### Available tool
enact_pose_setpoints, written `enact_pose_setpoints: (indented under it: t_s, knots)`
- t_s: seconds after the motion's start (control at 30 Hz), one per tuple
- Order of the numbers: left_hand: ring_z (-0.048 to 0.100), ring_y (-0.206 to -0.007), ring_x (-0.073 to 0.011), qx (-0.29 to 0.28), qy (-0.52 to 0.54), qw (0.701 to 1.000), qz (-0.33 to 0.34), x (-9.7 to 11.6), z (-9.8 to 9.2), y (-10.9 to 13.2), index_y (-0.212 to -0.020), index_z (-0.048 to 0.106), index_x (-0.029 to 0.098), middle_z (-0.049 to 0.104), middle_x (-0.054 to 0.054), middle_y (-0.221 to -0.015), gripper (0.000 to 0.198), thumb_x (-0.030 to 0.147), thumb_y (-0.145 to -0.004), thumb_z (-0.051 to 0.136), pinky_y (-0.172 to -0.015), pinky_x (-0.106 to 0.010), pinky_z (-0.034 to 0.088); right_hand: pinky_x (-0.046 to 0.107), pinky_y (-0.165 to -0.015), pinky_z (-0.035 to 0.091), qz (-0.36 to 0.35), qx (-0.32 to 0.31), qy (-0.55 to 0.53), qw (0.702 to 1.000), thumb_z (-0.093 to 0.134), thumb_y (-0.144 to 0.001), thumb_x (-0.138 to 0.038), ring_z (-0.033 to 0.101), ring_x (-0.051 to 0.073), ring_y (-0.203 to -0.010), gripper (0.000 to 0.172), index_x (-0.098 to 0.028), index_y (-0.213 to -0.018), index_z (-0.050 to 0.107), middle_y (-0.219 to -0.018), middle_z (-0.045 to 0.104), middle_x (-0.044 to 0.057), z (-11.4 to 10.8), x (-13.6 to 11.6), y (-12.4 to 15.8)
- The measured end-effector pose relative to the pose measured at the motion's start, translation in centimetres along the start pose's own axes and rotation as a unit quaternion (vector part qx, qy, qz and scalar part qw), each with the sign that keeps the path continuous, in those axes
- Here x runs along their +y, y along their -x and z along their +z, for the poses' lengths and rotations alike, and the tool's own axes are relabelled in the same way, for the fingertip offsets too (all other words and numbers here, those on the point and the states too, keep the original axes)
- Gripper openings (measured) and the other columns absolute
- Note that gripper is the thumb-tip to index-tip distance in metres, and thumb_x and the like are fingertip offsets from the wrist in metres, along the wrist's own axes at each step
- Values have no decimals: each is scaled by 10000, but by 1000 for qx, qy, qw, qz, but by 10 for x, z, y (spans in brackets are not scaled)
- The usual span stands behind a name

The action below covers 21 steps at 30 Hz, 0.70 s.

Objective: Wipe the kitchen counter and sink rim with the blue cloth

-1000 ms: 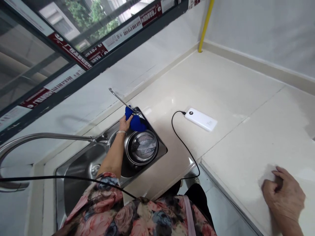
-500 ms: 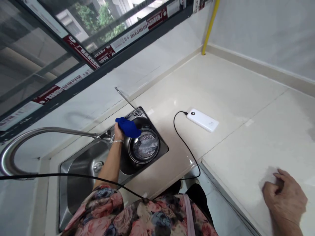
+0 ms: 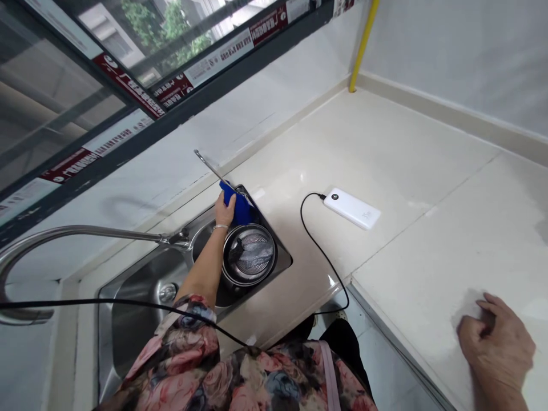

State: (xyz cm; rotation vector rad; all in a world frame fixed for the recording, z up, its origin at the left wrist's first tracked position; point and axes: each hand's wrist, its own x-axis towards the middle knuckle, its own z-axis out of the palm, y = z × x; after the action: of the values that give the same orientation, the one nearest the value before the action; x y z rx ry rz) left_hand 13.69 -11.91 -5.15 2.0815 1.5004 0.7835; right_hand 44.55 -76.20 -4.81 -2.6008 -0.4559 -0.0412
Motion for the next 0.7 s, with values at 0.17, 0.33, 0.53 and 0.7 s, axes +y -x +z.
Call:
enact_pose_setpoints:
  t_s: [0.17,0.33,0.53,0.7]
  knots:
    - [558,-1389,-382,57,-68,996,-34,12,19,0,-1406,623,86,639,-246,-1431,464,354,-1042,518,-1255,-529,397,545,-1148,532,-14,18,21,1000,514,-741,-425,677,454,-1265,590,-122,-1205,715,-1391,688,198,1,2,-3]
    - [595,-1314,-335,130,-13,987,-92,24,42,-4,-1285,616,59,656,-264,-1323,368,242,-1036,416,-1209,-459,424,571,-1151,527,-12,25,19,999,526,-731,-412,666,465,-1276,582,-144,-1211,715,-1416,685,177,1,7,-2]
    - [649,-1233,-332,145,14,979,-142,20,44,-17,-1226,622,78,686,-237,-1249,354,290,-1093,372,-1146,-452,471,605,-1154,516,-1,4,23,1000,523,-735,-411,641,501,-1298,583,-134,-1206,726,-1435,675,188,1,12,-1]
    - [701,-1090,-312,109,70,973,-191,3,37,-34,-1131,681,110,731,-175,-1106,417,414,-1112,397,-1044,-429,547,547,-1127,545,0,-2,43,999,530,-732,-418,659,466,-1286,639,-155,-1281,722,-1429,683,171,1,16,-1]
